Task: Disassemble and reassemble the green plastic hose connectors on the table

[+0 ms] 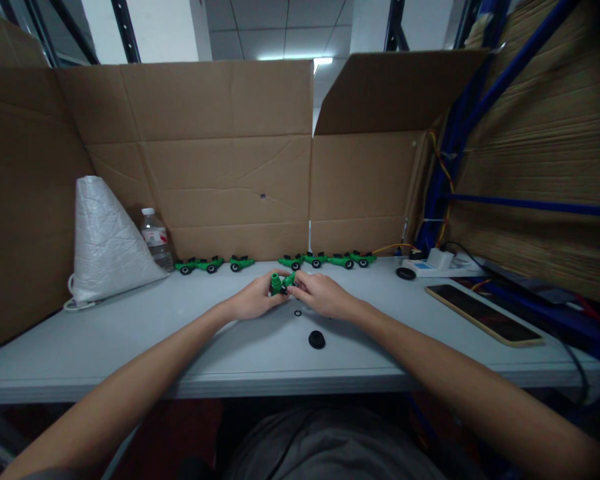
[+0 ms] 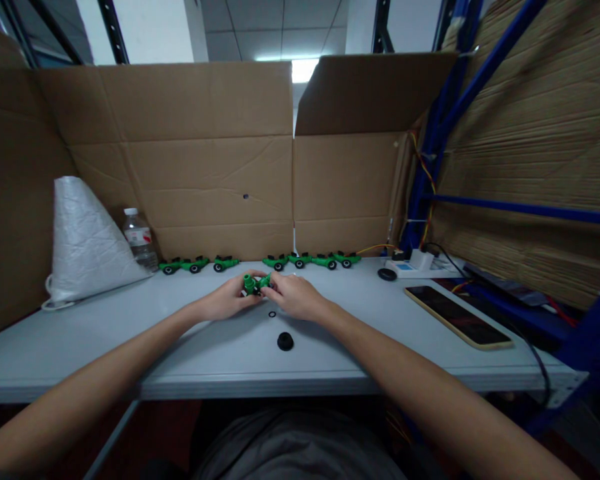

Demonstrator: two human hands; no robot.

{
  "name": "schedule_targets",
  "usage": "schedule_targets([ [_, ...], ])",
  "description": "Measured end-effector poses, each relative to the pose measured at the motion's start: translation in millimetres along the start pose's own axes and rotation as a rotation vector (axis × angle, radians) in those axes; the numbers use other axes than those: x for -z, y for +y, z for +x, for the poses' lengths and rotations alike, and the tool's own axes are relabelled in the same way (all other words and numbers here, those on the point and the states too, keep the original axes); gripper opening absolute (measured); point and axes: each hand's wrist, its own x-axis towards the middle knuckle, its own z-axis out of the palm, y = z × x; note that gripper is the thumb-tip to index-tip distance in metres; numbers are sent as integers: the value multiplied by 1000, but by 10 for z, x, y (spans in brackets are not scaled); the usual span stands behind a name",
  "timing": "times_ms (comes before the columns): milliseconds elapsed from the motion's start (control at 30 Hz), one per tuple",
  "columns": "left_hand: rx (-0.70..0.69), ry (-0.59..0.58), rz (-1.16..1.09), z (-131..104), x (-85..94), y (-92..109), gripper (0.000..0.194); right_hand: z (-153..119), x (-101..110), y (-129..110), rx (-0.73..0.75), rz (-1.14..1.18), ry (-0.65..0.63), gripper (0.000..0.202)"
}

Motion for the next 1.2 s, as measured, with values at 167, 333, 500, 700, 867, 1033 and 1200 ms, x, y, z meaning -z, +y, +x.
schedule_targets([
  [167,-6,5,-10,-2,-1,20,53,-4,4,-5,-3,7,-1,25],
  [333,-15,-1,-18,1,1,18,53,-2,-1,3,-3,5,-5,25],
  [500,-20,7,-19,6,-2,-20,54,-3,4,-4,-12,8,-6,25],
  [700,-15,-6,-29,9,-2,-25,54,-4,11,-17,-6,14,-8,23],
  [867,-20,11,-31,17,0,-18,55,4,13,-14,-18,37,-6,22],
  [1033,-22,28,-22,23,1,-1,53,1,23,-27,-18,56,13,20],
  [1200,-9,32,-36,20,9,7,55,-3,33,-49,-15,74,45,19],
])
